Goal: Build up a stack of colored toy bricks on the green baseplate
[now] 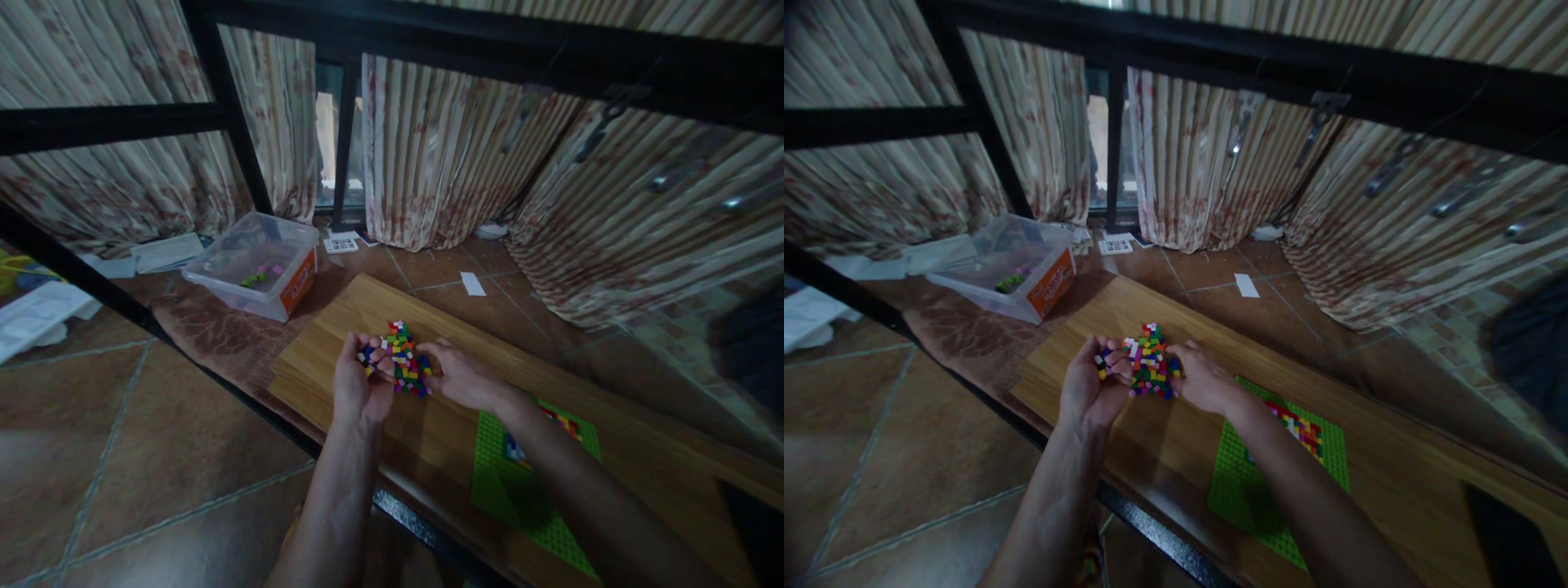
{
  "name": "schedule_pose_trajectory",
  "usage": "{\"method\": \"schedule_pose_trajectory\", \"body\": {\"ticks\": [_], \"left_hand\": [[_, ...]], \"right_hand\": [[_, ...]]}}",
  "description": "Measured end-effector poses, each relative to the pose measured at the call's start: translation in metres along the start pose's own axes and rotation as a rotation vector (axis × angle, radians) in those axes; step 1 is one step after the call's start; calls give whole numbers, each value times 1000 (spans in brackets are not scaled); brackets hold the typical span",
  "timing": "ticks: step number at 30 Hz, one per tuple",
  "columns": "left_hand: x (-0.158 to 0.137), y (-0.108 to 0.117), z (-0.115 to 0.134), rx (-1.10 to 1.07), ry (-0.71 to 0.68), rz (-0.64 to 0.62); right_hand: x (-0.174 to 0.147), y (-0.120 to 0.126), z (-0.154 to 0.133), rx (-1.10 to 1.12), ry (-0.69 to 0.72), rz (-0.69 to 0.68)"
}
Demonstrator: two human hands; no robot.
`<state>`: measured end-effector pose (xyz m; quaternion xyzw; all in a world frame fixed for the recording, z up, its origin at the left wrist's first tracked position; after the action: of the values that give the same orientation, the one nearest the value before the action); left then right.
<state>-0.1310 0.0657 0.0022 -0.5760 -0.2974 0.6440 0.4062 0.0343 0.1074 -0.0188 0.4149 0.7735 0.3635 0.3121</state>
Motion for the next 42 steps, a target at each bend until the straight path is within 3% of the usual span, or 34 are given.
{"method": "schedule_pose_trajectory", "body": {"ticks": [5, 12, 16, 19, 22, 24, 27, 31, 34, 37, 39, 42], "left_hand": [[0, -1, -2, 44, 23, 0], [1, 2, -5, 109, 31, 38], [3, 4, -9, 172, -1, 121], [4, 3, -14, 216, -8, 180], [4, 1, -19, 243, -3, 227], [3, -1, -23, 250, 7, 244], [1, -2, -29, 224, 29, 187], [-1, -2, -33, 105, 68, 84], [-1, -2, -25, 26, 99, 132], [-1, -1, -7, -12, 71, 156], [-1, 0, 6, -30, 12, 118], [0, 1, 19, -49, -45, 87]], "right_hand": [[8, -3, 4, -63, 34, -44], [5, -7, 3, -117, 6, 84], [2, -9, 5, -63, 33, 125], [1, -7, 13, 54, 2, 140], [-2, 3, 11, 317, -20, 176], [-6, 12, -3, 496, 19, 210], [-17, 21, -38, 637, 85, 98], [-25, 24, -67, 589, 148, 121], [-14, 27, -56, 525, 138, 317], [13, 28, -34, 264, 43, 443], [35, 23, -25, -31, -54, 360], [65, 9, -26, -119, -61, 305]]}}
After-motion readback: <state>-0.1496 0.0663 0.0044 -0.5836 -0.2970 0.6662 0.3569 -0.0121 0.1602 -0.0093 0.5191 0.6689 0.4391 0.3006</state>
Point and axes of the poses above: each hand's wrist, its own x-axis towards the middle knuckle, its own y-axis out of the back of the hand, z = x × y, the point moved 1 cm from there along x, towards the middle knuckle, and after that the axes turned 4 degrees about x, right-handed, at the moved point
